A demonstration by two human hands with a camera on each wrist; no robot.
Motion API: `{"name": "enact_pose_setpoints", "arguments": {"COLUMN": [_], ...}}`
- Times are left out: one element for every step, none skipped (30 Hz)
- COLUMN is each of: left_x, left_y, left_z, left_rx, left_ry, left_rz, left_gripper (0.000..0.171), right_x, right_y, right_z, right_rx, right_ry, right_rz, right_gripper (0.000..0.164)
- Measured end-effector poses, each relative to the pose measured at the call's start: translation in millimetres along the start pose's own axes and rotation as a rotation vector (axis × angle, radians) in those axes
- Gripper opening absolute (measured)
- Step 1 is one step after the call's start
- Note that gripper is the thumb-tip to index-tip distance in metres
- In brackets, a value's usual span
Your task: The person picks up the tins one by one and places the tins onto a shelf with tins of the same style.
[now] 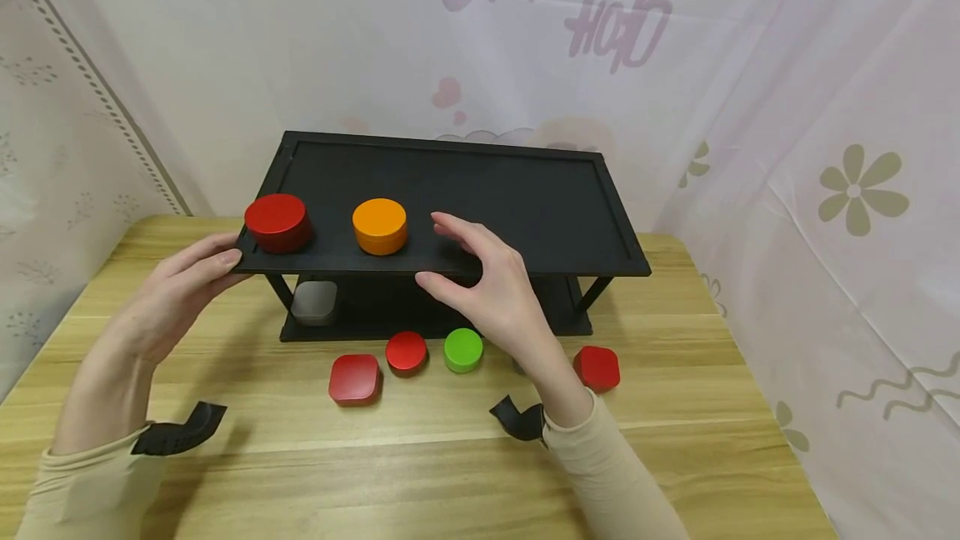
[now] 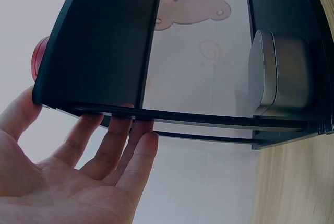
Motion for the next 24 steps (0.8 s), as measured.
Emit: {"name": "enact_pose_setpoints", "arguments": {"left_x": [0.1,0.3,0.4,0.3,0.2,0.2,0.3,0.2,0.2,0.1,0.1,0.1,0.0,-0.1,-0.2,-0.1,-0.1,-0.1,0.0,0.1,0.1,0.3,0.4,0.3], "left_y": [0.0,0.0,0.1,0.1,0.2,0.2,0.3,0.4,0.5,0.6,0.8,0.9,1.0,1.1,1.1,1.1,1.1,1.1,1.1,1.1,1.1,1.1,1.1,1.1], "left_z": [-0.1,-0.3,-0.4,-0.5,-0.5,-0.6,-0.8,-0.9,-1.0,-0.9,-1.0,-1.0,-1.0,-1.1,-1.1,-1.1,-1.2,-1.2,-1.2,-1.2,-1.2,-1.2,-1.3,-1.1], "left_rx": [-0.011,-0.015,-0.019,-0.021,-0.021,-0.024,-0.034,-0.035,-0.04,-0.044,-0.049,-0.054,-0.056,-0.057,-0.058,-0.062,-0.063,-0.064,-0.065,-0.065,-0.062,-0.066,-0.067,-0.062], "left_ry": [-0.003,-0.004,-0.005,-0.003,-0.003,-0.004,-0.007,-0.008,-0.011,-0.013,-0.017,-0.02,-0.021,-0.021,-0.02,-0.02,-0.019,-0.018,-0.017,-0.015,-0.015,-0.014,-0.013,-0.011], "left_rz": [-0.007,-0.011,-0.014,-0.016,-0.017,-0.019,-0.021,-0.023,-0.023,-0.024,-0.027,-0.028,-0.03,-0.032,-0.034,-0.037,-0.04,-0.042,-0.044,-0.044,-0.043,-0.041,-0.039,-0.035], "left_gripper": [0.042,0.042,0.041,0.041,0.041,0.041,0.041,0.04,0.04,0.039,0.039,0.038,0.038,0.038,0.038,0.038,0.038,0.038,0.038,0.038,0.038,0.038,0.038,0.038], "right_x": [-1,-2,-3,-3,-3,-3,-3,-3,-2,-2,-2,-2,-3,-3,-4,-5,-7,-9,-11,-13,-16,-19,-21,-23], "right_y": [-1,-2,-4,-6,-9,-13,-17,-22,-27,-31,-35,-39,-42,-44,-46,-47,-48,-46,-43,-40,-37,-33,-29,-26], "right_z": [0,1,1,1,1,0,0,-1,-1,-2,-3,-3,-3,-4,-4,-4,-4,-3,-3,-2,-1,0,1,2], "right_rx": [0.0,0.002,0.007,0.012,0.016,0.012,0.008,0.005,-0.002,-0.01,-0.019,-0.029,-0.033,-0.035,-0.039,-0.042,-0.045,-0.045,-0.041,-0.036,-0.031,-0.02,-0.009,0.001], "right_ry": [-0.004,-0.009,-0.015,-0.022,-0.03,-0.038,-0.047,-0.056,-0.065,-0.074,-0.083,-0.091,-0.096,-0.1,-0.103,-0.106,-0.108,-0.109,-0.109,-0.109,-0.111,-0.113,-0.113,-0.113], "right_rz": [0.002,0.007,0.013,0.022,0.031,0.039,0.047,0.056,0.064,0.074,0.086,0.1,0.113,0.127,0.138,0.147,0.155,0.159,0.163,0.168,0.174,0.182,0.19,0.201], "right_gripper": [0.058,0.058,0.058,0.058,0.058,0.058,0.058,0.058,0.058,0.059,0.059,0.059,0.059,0.059,0.059,0.059,0.059,0.059,0.058,0.058,0.057,0.056,0.055,0.054]}}
Point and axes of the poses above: each hand's wrist, its own x-axis towards the middle knuckle, its own z-axis out of the back of the hand, y = z × x, the point moved 1 cm from there along x, towards the middle knuckle, and after that the axes turned 8 degrees about -z, right-handed, at the moved point
